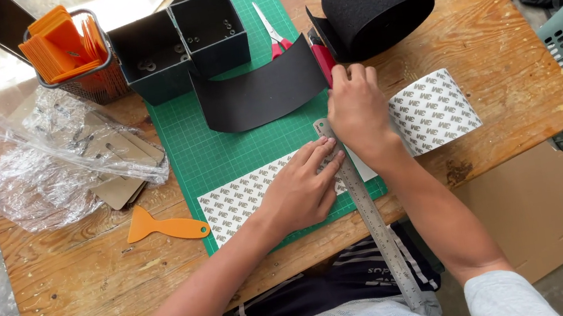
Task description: The person cuts a strip of double-sided adhesive tape from a roll using scissors. They then peel the backing off the tape and apply it to a white rectangular piece of material, smoothing it down with a yellow plastic scraper. Finally, they place a black curved piece of material onto the adhesive strip and smooth it down.
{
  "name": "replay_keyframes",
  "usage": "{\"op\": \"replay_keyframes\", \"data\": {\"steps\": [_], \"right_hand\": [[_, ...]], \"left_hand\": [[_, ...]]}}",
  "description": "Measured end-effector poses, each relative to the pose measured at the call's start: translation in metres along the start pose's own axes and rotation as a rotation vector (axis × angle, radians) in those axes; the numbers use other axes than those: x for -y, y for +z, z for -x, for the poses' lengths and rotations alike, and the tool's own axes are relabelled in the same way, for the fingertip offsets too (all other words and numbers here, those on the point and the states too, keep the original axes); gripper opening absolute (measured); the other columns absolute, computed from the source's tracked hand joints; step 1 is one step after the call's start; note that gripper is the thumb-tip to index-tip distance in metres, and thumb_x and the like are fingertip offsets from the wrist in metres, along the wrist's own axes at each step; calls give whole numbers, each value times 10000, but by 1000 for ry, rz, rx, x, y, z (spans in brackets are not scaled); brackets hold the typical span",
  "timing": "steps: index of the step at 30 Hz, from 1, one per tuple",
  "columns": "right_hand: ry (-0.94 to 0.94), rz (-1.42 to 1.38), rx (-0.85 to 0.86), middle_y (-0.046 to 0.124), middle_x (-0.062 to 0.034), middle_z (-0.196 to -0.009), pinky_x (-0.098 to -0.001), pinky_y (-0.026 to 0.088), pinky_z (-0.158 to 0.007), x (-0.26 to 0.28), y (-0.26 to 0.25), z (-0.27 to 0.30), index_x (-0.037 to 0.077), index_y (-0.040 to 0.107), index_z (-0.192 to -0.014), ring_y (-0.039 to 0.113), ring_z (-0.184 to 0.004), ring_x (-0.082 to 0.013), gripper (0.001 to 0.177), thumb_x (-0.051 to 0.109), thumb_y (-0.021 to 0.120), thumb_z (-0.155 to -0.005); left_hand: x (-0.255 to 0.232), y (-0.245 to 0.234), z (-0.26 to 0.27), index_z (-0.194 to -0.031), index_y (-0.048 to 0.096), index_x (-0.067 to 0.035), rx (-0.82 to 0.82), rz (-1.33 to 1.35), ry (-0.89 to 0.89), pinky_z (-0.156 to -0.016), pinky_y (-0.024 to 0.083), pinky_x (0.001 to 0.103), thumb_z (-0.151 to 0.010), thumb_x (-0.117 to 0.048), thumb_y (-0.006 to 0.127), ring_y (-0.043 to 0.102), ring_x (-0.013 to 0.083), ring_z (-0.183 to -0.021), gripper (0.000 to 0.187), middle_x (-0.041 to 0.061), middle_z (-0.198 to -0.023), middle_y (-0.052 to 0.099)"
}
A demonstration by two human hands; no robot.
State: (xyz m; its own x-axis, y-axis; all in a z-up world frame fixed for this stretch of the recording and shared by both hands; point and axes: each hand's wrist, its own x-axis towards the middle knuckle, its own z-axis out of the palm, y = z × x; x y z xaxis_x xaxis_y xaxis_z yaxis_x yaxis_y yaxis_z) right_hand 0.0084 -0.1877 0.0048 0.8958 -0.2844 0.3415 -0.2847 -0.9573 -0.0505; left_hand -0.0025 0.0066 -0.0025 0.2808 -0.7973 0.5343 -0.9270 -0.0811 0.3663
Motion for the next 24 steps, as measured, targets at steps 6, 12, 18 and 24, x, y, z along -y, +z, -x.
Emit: {"op": "replay_keyframes", "data": {"steps": [6,12,18,24], "right_hand": [[-26,-60,-62,605,-164,-1096,-453,530,-845,-24,-108,51,54,665,-1171,582,-1068,-360,313,244,747,-936],[314,51,180,557,-317,-1321,-595,429,-924,-56,-128,71,-138,403,-1468,535,-1192,-481,812,492,605,-997],[81,-86,-6,479,-305,-1484,-615,365,-1056,-21,-143,89,1,615,-1294,414,-1363,-481,599,512,555,-986],[255,-259,447,348,-270,-1552,-609,431,-944,-1,-146,62,-17,176,-1569,497,-1236,-495,1055,661,545,-851]], "left_hand": [[-1,-4,-2,-1221,652,41,-2,6,-1,-1113,430,466,-857,-104,554,585,410,-1258,404,256,-1210,607],[-2,-6,-3,-1292,582,73,81,36,-9,-1093,453,541,-975,-121,518,516,475,-1290,377,314,-1365,539],[-3,-5,-4,-1298,586,68,93,49,-28,-1108,437,540,-981,-126,514,513,471,-1304,379,315,-1372,545],[-2,-7,-5,-1318,561,67,137,29,-31,-1135,420,534,-963,-165,533,492,452,-1333,425,303,-1397,526]]}}
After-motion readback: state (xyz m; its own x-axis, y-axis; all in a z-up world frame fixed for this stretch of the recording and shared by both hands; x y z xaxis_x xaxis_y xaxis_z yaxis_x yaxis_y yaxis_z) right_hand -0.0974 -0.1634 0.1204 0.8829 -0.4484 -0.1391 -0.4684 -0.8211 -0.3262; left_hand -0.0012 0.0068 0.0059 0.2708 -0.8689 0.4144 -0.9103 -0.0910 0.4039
